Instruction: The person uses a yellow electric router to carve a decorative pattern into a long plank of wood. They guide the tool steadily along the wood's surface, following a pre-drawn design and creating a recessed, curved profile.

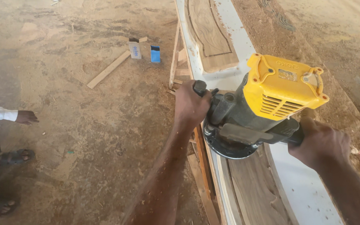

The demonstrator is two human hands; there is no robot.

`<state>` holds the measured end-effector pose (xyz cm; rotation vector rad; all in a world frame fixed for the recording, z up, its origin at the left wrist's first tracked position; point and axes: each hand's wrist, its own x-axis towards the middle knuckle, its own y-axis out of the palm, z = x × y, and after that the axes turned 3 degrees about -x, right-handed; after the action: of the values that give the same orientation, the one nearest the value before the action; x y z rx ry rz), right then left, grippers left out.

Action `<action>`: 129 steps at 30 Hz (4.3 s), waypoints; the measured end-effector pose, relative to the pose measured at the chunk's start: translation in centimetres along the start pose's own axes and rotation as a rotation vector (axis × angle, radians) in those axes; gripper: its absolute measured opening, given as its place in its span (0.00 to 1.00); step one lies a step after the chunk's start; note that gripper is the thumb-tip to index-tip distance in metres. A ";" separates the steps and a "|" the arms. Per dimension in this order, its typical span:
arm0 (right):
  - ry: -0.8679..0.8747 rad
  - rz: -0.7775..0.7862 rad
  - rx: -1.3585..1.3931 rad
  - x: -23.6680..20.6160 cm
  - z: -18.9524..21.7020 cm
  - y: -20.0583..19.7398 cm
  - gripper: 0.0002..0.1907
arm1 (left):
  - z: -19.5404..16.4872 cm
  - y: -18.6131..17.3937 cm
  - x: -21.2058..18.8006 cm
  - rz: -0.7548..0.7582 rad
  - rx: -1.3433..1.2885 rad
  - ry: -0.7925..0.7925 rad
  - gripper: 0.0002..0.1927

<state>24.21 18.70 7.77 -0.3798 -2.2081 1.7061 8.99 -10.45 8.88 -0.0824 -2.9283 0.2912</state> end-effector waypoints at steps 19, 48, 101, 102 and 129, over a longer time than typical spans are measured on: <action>-0.057 -0.053 0.004 -0.1 -0.5 1.0 0.14 | 0.3 0.3 -0.3 -0.037 0.054 0.001 0.11; -0.236 -0.110 -0.068 2.4 0.5 -0.5 0.13 | 0.2 -1.3 -1.8 -0.170 0.144 -0.007 0.09; -0.136 0.173 -0.028 3.8 4.3 -3.5 0.14 | 2.9 -3.4 -0.3 -0.171 0.319 0.012 0.07; -0.158 0.134 -0.020 3.7 4.3 -3.5 0.14 | 2.8 -3.6 -0.5 -0.168 0.337 0.032 0.07; -0.286 0.004 0.042 4.2 3.6 -1.1 0.17 | 2.2 -3.3 -1.5 -0.243 0.320 0.094 0.12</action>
<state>18.89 16.94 8.38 -0.1355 -2.3602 1.9078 9.85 -14.20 7.14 0.2954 -2.7215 0.6876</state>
